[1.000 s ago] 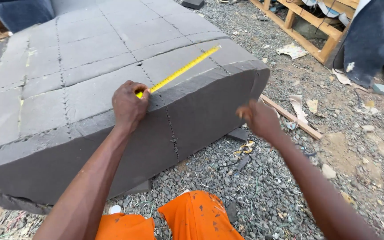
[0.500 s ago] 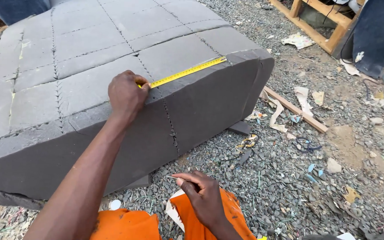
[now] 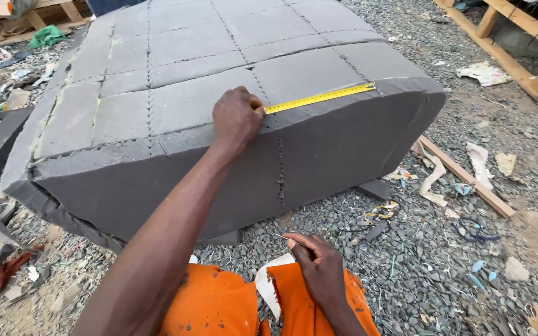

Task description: Measuring and marking a large block of foam for upholstery using a tape measure and a marking tool.

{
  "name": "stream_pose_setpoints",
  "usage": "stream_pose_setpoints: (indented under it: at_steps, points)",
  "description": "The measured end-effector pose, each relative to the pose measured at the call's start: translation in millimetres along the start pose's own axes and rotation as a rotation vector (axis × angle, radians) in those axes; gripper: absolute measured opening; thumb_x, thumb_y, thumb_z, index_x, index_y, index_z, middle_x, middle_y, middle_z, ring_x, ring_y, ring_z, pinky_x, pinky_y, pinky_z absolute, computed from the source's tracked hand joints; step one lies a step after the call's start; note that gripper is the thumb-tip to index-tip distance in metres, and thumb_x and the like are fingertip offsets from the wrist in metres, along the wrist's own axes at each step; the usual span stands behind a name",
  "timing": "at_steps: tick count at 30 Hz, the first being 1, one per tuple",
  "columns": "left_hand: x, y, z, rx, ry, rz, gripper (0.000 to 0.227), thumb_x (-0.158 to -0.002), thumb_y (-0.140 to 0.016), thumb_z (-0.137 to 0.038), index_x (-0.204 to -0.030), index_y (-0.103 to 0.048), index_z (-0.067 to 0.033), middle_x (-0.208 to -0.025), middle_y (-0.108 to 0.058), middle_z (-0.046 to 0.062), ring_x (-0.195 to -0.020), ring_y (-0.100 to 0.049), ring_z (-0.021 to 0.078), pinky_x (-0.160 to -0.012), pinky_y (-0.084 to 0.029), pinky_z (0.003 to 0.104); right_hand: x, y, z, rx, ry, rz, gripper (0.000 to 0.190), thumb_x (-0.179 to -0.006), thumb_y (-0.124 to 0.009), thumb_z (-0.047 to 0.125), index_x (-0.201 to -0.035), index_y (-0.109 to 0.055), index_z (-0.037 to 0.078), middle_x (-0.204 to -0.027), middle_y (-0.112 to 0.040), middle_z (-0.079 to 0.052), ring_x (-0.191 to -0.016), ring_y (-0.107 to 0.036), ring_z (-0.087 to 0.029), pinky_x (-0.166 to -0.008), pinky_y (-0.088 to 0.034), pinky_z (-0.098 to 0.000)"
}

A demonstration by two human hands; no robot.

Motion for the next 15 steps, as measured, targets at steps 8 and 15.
stream_pose_setpoints:
  at_steps: [8,15]
  points:
    - [80,46,-8,-0.114,-0.398,-0.171,0.011,-0.115,-0.094,-0.026,-0.115,-0.098,-0.0157,-0.114,-0.083,0.004,-0.108,-0.079,0.0294,-0.080,-0.060,0.050,18,48,20,-0.158,-0.087,-0.092,0.045,-0.114,-0.078,0.043,-0.144,-0.106,0.025,-0.111,-0.095,0.002,-0.090,-0.079,-0.015,-0.083,-0.060,-0.0341]
    - [174,-10,8,-0.248,-0.448,-0.096,0.012,-0.117,-0.096,-0.021,-0.114,-0.090,-0.0108,-0.110,-0.075,0.001,-0.098,-0.066,0.0182,-0.077,-0.066,0.036,50,55,22,-0.330,-0.101,-0.078,0.041,-0.113,-0.082,0.029,-0.140,-0.109,0.012,-0.116,-0.098,-0.005,-0.100,-0.089,-0.020,-0.091,-0.062,-0.0338]
Point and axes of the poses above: each hand's wrist, its own x-axis away from the middle knuckle, its own y-axis out of the back of the hand, z = x × y, the point moved 5 cm from there along -x, towards the middle knuckle
